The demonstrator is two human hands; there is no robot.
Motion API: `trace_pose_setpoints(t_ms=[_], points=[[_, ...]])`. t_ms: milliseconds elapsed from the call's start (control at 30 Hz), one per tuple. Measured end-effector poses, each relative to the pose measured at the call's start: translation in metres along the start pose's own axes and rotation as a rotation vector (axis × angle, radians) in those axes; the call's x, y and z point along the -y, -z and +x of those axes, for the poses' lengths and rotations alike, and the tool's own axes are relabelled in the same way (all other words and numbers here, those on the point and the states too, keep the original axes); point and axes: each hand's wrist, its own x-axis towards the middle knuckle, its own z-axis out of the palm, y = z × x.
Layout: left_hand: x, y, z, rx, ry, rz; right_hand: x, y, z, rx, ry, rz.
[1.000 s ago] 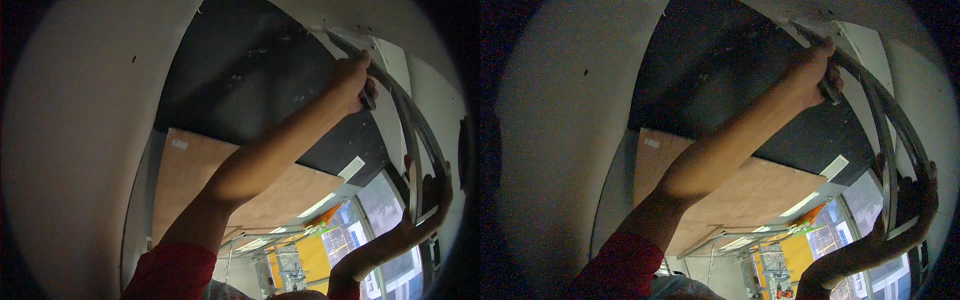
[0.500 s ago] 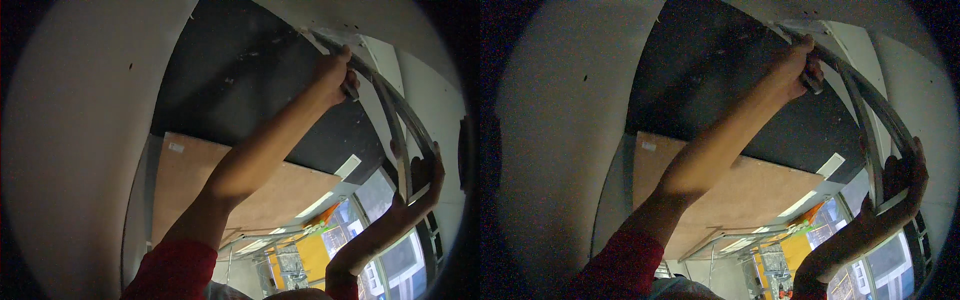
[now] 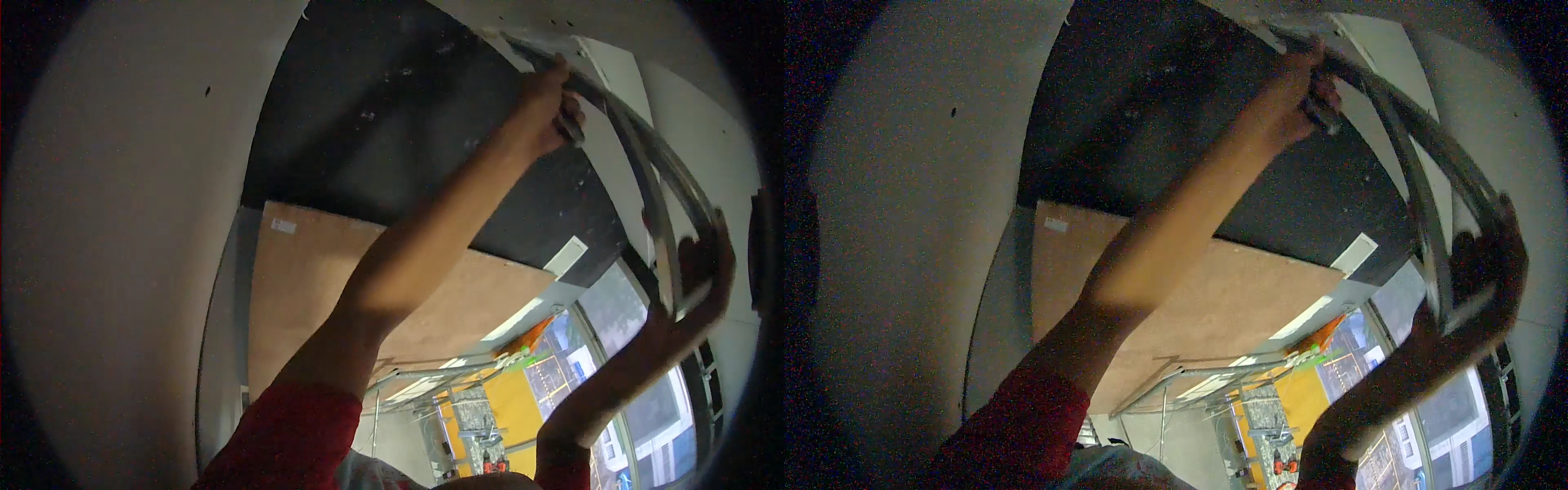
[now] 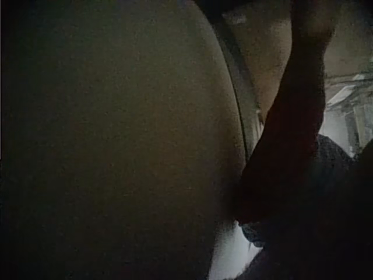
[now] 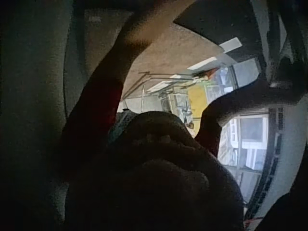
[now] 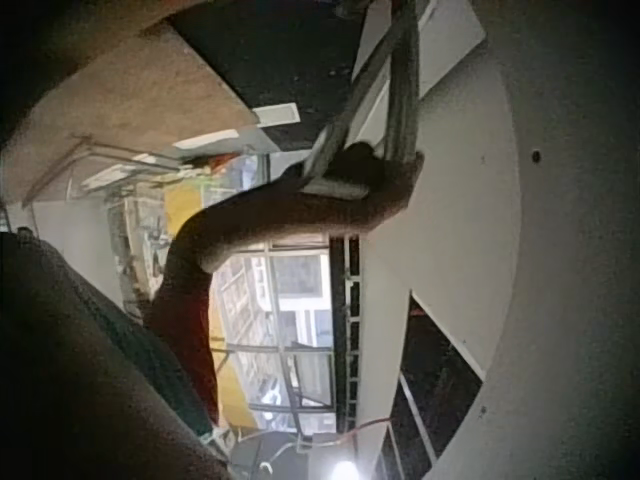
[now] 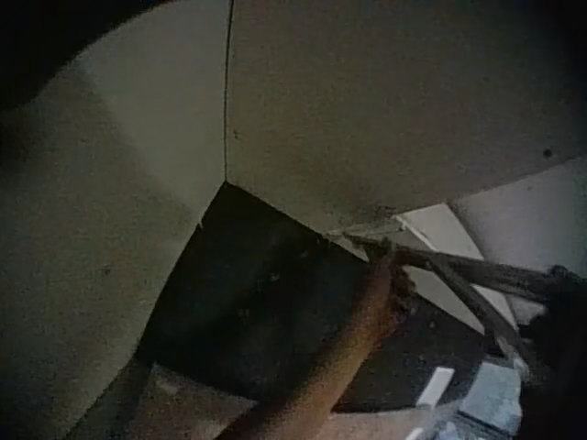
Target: The person applies drywall tape to a ceiling corner using a joint knife and smooths the material along the seam.
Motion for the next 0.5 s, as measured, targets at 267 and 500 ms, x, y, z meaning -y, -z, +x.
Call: trace_pose_setpoints(t_ms=[267,500], points=[[-0.010,0.020,0.000,0.022,-0.050,0.099,-0.006,-0.037,0.012,-0.087,-0.297,0.424],[-0.010,0.024,-0.023,-0.100,-0.008,-0.068,0.016,-0.052,-0.017,-0.304,-0.594,0.645]])
